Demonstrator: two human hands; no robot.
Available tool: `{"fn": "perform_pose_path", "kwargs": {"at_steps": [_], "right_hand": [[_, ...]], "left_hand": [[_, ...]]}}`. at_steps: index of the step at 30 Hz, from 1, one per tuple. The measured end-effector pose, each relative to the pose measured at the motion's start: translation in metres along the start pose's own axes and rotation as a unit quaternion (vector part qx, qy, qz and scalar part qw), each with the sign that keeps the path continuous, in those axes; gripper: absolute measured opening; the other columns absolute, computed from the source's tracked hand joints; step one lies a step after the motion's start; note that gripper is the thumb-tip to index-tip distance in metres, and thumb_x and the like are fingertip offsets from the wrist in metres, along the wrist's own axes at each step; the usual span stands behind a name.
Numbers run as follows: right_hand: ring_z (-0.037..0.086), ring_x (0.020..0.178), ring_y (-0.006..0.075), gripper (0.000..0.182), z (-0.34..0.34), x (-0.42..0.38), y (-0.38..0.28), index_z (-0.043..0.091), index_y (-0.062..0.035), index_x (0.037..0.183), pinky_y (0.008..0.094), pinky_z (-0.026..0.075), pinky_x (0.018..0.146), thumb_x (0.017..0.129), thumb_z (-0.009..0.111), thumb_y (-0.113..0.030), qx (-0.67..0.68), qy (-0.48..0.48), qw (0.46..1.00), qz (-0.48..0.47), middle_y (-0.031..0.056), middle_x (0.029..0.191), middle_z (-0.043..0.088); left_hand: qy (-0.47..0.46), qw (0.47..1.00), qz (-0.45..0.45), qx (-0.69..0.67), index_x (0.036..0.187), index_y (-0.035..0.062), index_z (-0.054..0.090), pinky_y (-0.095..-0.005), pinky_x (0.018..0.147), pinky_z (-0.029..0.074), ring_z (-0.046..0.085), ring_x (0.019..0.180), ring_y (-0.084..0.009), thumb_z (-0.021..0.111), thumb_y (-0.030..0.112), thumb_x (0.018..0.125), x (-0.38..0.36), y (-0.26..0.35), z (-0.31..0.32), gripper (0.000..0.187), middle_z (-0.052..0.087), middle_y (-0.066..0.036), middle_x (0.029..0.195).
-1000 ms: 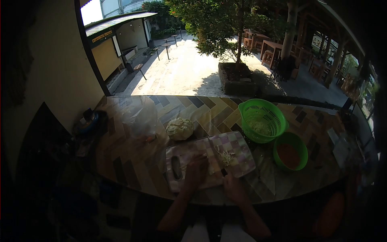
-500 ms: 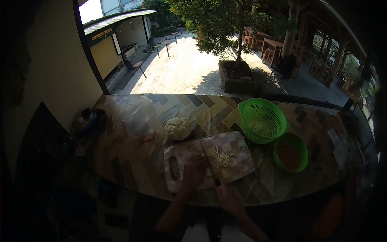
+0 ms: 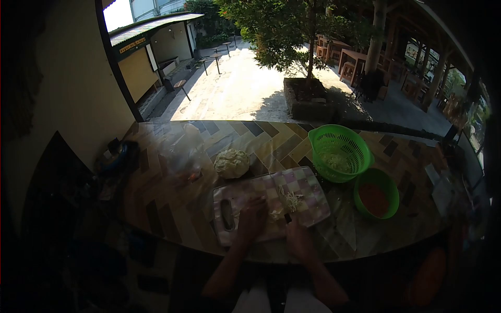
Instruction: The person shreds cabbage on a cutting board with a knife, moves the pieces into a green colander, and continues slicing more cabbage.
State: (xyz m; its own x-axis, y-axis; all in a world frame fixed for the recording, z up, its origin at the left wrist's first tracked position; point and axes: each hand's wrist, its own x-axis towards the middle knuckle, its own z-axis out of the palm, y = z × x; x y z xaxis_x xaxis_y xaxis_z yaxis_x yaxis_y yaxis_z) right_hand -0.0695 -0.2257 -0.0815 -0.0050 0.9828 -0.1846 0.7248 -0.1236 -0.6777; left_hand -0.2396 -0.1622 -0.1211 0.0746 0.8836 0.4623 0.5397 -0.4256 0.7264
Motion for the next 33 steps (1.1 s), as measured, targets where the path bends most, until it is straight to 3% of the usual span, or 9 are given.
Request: {"fn": "perform_pose_path", "kwargs": {"at_steps": [3,12,15,18,21,24,27,30,33], "right_hand": [[0.060,0.086,0.0485,0.029,-0.007,-0.010,0.014,0.046,0.0023,0.111,0.0548,0.045,0.070,0.097,0.047,-0.023,0.023,-0.011,0.998,-0.061,0.0279,0.089,0.062],[0.060,0.082,0.0465,0.027,-0.009,-0.039,-0.001,0.048,0.0020,0.102,0.0529,0.045,0.068,0.096,0.051,-0.025,0.084,-0.010,0.995,-0.050,0.0263,0.083,0.062],[0.060,0.082,0.0461,0.027,-0.009,-0.037,0.008,0.048,0.0024,0.103,0.0523,0.045,0.068,0.096,0.051,-0.024,0.110,-0.019,0.993,-0.041,0.0254,0.082,0.062],[0.062,0.077,0.0441,0.032,-0.018,-0.037,0.006,0.048,0.0016,0.113,0.0472,0.047,0.064,0.096,0.053,-0.024,0.096,-0.020,0.995,-0.028,0.0252,0.077,0.061],[0.061,0.083,0.0457,0.031,-0.019,-0.040,0.004,0.046,0.0030,0.107,0.0519,0.046,0.068,0.096,0.051,-0.025,0.092,-0.040,0.994,-0.040,0.0259,0.083,0.063],[0.061,0.085,0.0464,0.033,-0.004,-0.044,0.010,0.043,0.0027,0.114,0.0526,0.046,0.068,0.097,0.048,-0.025,0.090,-0.016,0.992,-0.085,0.0271,0.086,0.063],[0.059,0.090,0.0488,0.039,-0.002,-0.043,0.005,0.040,0.0007,0.127,0.0544,0.045,0.072,0.097,0.048,-0.023,0.079,-0.071,0.994,-0.004,0.0299,0.089,0.061],[0.058,0.091,0.0495,0.040,-0.005,-0.032,-0.004,0.039,0.0005,0.126,0.0546,0.045,0.073,0.097,0.048,-0.024,0.038,-0.077,0.996,0.010,0.0300,0.091,0.061],[0.058,0.089,0.0487,0.035,0.010,-0.014,0.007,0.042,0.0006,0.120,0.0553,0.045,0.072,0.097,0.048,-0.025,0.026,0.020,0.999,0.009,0.0283,0.089,0.062]], "left_hand": [[0.004,1.000,0.009,0.009,0.099,-0.0023,0.070,-0.0421,0.101,0.045,0.059,0.113,-0.0350,0.066,0.009,0.083,0.002,0.000,-0.001,0.020,0.067,-0.021,0.110],[-0.026,1.000,-0.005,0.008,0.103,0.0013,0.071,-0.0400,0.101,0.045,0.059,0.114,-0.0302,0.077,0.018,0.075,0.004,0.008,-0.013,0.033,0.066,-0.016,0.114],[-0.060,0.998,-0.005,0.010,0.105,0.0041,0.072,-0.0403,0.104,0.042,0.057,0.117,-0.0280,0.083,0.024,0.070,0.006,0.003,-0.017,0.042,0.065,-0.013,0.118],[-0.081,0.997,-0.014,0.009,0.106,0.0029,0.071,-0.0403,0.105,0.041,0.055,0.120,-0.0277,0.085,0.026,0.066,0.006,0.005,-0.020,0.048,0.063,-0.013,0.122],[-0.091,0.996,-0.016,0.013,0.108,0.0023,0.070,-0.0401,0.106,0.041,0.055,0.121,-0.0284,0.085,0.025,0.064,0.007,0.006,-0.020,0.051,0.062,-0.013,0.125],[-0.088,0.996,-0.015,0.020,0.109,0.0027,0.070,-0.0402,0.107,0.040,0.054,0.122,-0.0287,0.085,0.025,0.063,0.006,0.007,-0.019,0.053,0.062,-0.014,0.125],[-0.086,0.996,-0.024,0.012,0.109,0.0029,0.070,-0.0398,0.107,0.040,0.053,0.124,-0.0281,0.085,0.024,0.063,0.007,0.009,-0.021,0.053,0.062,-0.014,0.125],[-0.087,0.996,-0.026,0.001,0.108,0.0028,0.071,-0.0391,0.107,0.040,0.052,0.125,-0.0268,0.085,0.024,0.063,0.006,0.005,-0.019,0.052,0.063,-0.014,0.124],[-0.082,0.996,-0.039,0.003,0.106,0.0028,0.071,-0.0387,0.107,0.041,0.053,0.124,-0.0259,0.086,0.024,0.062,0.006,0.007,-0.018,0.051,0.064,-0.013,0.123]]}}
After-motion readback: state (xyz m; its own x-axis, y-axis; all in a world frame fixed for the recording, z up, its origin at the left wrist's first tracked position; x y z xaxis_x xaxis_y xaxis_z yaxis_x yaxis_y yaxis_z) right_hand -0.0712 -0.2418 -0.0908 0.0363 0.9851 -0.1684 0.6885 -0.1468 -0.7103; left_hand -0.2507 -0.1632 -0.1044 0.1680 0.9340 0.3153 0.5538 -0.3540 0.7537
